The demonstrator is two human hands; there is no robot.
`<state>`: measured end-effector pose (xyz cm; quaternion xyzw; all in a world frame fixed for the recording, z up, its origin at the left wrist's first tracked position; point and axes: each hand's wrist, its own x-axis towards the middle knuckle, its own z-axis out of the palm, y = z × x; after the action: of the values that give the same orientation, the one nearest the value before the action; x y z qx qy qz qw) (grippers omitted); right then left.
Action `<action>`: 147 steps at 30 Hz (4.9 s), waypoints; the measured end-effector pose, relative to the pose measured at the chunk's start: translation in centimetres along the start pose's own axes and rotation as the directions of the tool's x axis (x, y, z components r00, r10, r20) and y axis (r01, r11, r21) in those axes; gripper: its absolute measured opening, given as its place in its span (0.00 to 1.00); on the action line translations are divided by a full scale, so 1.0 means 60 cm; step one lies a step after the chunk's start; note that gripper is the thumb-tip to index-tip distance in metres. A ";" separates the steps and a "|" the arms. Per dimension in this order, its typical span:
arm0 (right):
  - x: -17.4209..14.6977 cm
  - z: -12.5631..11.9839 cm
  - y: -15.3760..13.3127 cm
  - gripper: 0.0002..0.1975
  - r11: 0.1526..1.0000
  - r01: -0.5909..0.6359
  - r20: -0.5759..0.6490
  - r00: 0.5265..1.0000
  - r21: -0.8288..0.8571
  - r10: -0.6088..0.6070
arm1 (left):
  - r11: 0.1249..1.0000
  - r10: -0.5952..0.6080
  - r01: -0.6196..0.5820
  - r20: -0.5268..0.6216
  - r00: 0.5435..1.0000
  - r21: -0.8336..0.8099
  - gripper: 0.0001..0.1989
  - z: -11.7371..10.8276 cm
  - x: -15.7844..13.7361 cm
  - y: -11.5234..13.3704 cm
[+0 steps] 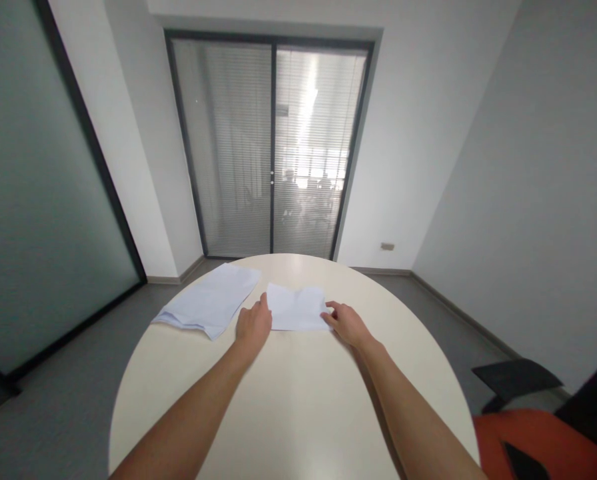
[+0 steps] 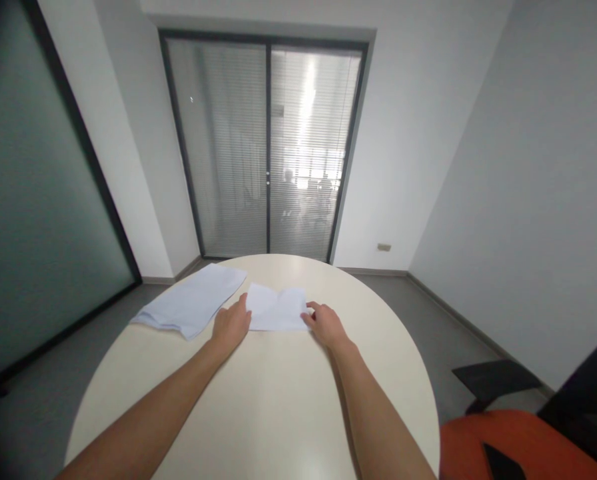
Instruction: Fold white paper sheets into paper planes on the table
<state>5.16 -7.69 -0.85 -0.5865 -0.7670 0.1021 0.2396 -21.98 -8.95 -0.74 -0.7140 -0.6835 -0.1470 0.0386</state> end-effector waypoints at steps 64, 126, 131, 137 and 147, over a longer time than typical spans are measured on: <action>-0.004 0.051 -0.069 0.36 0.980 0.145 0.358 0.930 -0.139 -0.087 | 0.875 0.480 -0.436 0.271 0.834 -0.209 0.33 0.023 -0.020 0.028; -0.011 0.028 -0.067 0.31 0.951 0.200 0.222 0.964 -0.235 -0.148 | 0.918 0.392 -0.360 0.249 0.886 -0.165 0.36 0.025 -0.022 0.030; -0.008 0.044 -0.075 0.32 0.958 0.276 0.356 0.905 -0.078 -0.232 | 0.917 0.394 -0.360 0.245 0.886 -0.175 0.36 0.023 -0.024 0.030; -0.005 0.033 -0.050 0.34 0.976 0.048 0.344 0.939 -0.213 0.029 | 0.917 0.394 -0.359 0.247 0.886 -0.174 0.35 0.023 -0.023 0.029; -0.005 0.033 -0.050 0.32 0.953 0.293 0.235 0.934 -0.073 -0.269 | 0.914 0.400 -0.368 0.235 0.886 -0.171 0.35 0.030 -0.022 0.028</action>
<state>1.70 -8.59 -1.29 -0.4675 -0.8693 0.0907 0.1326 -20.07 -9.88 -2.54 -0.8493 -0.5171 -0.0809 -0.0684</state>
